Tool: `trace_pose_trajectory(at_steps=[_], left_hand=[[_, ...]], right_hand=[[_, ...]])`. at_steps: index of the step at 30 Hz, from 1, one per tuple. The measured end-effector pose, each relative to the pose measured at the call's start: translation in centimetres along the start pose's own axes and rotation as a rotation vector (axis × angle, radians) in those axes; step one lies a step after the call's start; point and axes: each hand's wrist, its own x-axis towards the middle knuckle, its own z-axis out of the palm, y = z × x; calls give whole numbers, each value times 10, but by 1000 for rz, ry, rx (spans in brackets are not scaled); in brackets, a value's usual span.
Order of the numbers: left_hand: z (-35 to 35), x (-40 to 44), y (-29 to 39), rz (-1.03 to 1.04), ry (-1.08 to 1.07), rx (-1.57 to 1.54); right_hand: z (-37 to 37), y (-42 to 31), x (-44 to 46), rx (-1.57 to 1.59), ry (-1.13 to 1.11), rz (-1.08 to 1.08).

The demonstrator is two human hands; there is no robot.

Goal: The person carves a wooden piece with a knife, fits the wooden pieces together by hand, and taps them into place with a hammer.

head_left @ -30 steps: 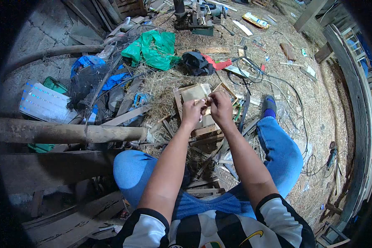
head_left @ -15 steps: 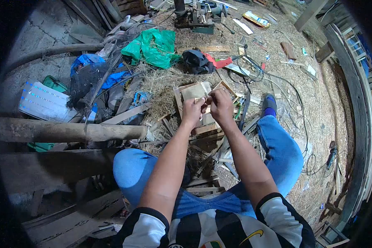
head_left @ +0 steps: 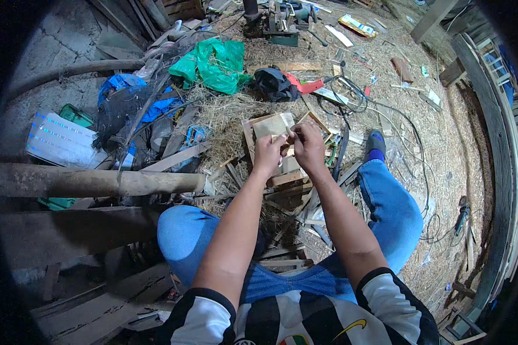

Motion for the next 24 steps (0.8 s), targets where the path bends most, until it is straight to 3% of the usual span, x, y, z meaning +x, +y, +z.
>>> trace_pose_trajectory(at_steps=[3,5,24], left_hand=[[0,0,2,9,-7,11],[2,-2,3,11,-7,-7],[1,3,-3,59,-28,-55]], right_hand=[[3,1,-2,74,-42,136],[2,-4,-1,295,-49,337],[-2,4,1,34,-45,73]])
